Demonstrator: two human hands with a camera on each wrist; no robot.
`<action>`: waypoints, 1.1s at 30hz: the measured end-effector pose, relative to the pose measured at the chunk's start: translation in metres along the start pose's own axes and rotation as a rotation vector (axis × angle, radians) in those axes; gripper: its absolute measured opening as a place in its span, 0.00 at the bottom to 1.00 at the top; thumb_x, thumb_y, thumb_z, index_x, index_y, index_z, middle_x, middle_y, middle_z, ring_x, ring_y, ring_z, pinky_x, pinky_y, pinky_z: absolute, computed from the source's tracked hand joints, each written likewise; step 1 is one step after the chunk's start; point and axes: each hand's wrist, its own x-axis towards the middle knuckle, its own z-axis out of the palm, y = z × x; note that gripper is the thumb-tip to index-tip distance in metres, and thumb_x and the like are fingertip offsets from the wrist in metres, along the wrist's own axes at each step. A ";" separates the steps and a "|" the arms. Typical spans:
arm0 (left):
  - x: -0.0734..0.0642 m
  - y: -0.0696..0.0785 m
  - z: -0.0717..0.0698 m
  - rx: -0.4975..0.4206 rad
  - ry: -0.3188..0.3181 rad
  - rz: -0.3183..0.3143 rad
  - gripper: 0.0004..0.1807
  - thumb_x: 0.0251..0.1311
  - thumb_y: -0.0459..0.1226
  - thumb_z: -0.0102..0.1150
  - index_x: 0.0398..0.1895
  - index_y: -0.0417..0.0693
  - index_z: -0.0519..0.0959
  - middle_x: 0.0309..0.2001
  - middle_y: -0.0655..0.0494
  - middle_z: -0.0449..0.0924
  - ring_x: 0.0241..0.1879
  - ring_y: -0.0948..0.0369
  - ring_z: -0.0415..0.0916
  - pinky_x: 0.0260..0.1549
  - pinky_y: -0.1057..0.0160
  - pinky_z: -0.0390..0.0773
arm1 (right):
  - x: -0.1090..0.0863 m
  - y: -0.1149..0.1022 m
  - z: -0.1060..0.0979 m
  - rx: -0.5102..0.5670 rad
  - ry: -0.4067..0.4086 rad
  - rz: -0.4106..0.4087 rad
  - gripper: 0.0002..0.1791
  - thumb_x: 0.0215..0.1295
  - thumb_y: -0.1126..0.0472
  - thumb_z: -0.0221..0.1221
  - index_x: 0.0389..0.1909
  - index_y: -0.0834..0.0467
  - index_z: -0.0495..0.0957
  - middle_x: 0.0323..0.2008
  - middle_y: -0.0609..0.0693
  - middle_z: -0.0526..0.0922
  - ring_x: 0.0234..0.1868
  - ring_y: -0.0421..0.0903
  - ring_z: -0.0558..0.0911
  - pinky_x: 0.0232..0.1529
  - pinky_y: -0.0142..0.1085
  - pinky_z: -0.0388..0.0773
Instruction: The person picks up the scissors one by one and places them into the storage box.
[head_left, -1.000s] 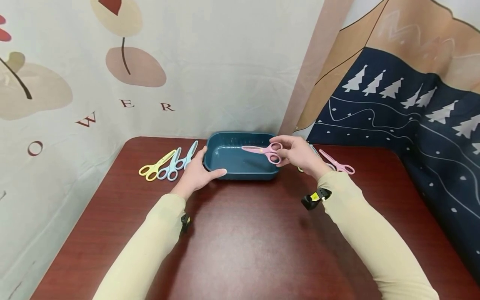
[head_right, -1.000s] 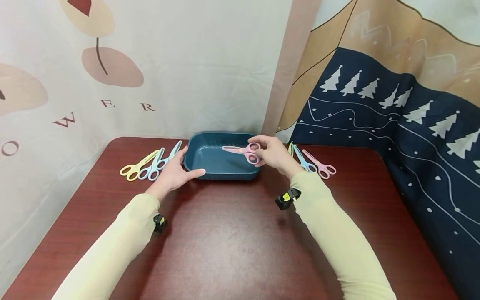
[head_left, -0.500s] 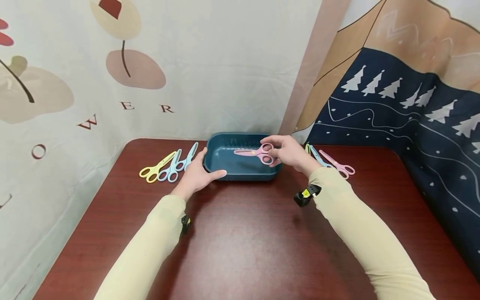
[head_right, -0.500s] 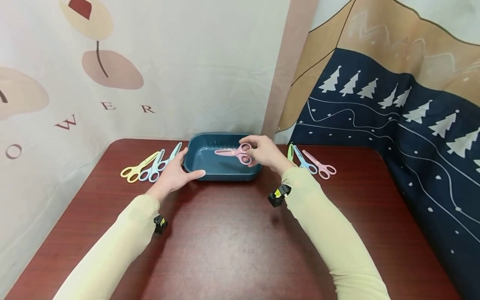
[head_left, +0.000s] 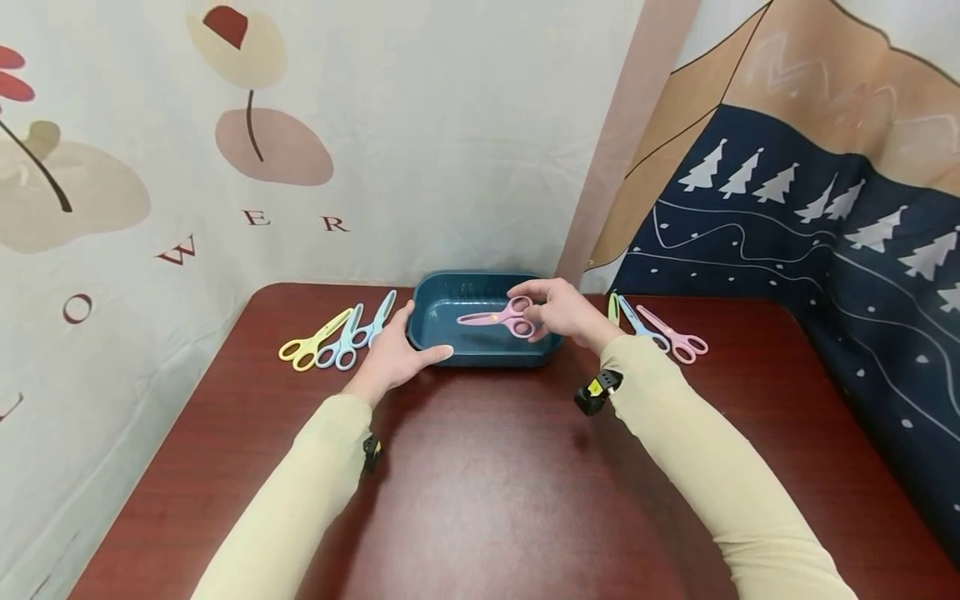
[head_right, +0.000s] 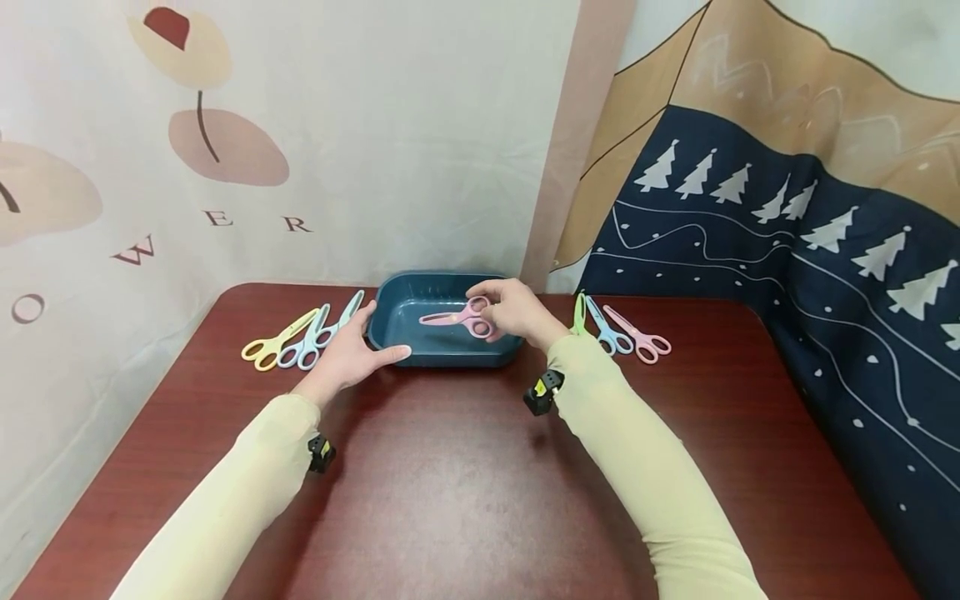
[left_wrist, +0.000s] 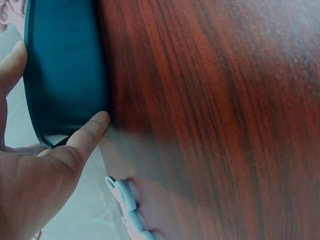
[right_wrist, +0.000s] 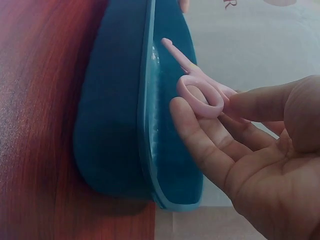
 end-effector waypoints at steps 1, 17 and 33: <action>0.000 0.000 0.000 -0.001 -0.001 -0.001 0.62 0.60 0.54 0.72 0.84 0.42 0.43 0.82 0.39 0.49 0.78 0.41 0.53 0.73 0.39 0.61 | 0.001 -0.001 0.001 -0.005 -0.004 0.000 0.24 0.74 0.73 0.52 0.68 0.62 0.75 0.60 0.63 0.78 0.44 0.54 0.81 0.43 0.43 0.88; 0.002 -0.003 0.003 0.018 -0.001 -0.005 0.62 0.60 0.55 0.72 0.84 0.42 0.42 0.82 0.39 0.48 0.79 0.41 0.51 0.73 0.38 0.60 | 0.014 -0.002 0.017 -0.018 -0.042 0.021 0.22 0.77 0.70 0.52 0.69 0.62 0.75 0.62 0.63 0.79 0.43 0.52 0.83 0.43 0.46 0.88; 0.001 -0.002 0.002 0.013 0.006 0.004 0.62 0.59 0.55 0.73 0.84 0.41 0.43 0.82 0.39 0.48 0.79 0.41 0.52 0.74 0.39 0.60 | 0.024 0.004 0.033 -0.058 -0.036 0.030 0.21 0.77 0.70 0.53 0.67 0.61 0.77 0.61 0.63 0.79 0.41 0.51 0.83 0.40 0.41 0.88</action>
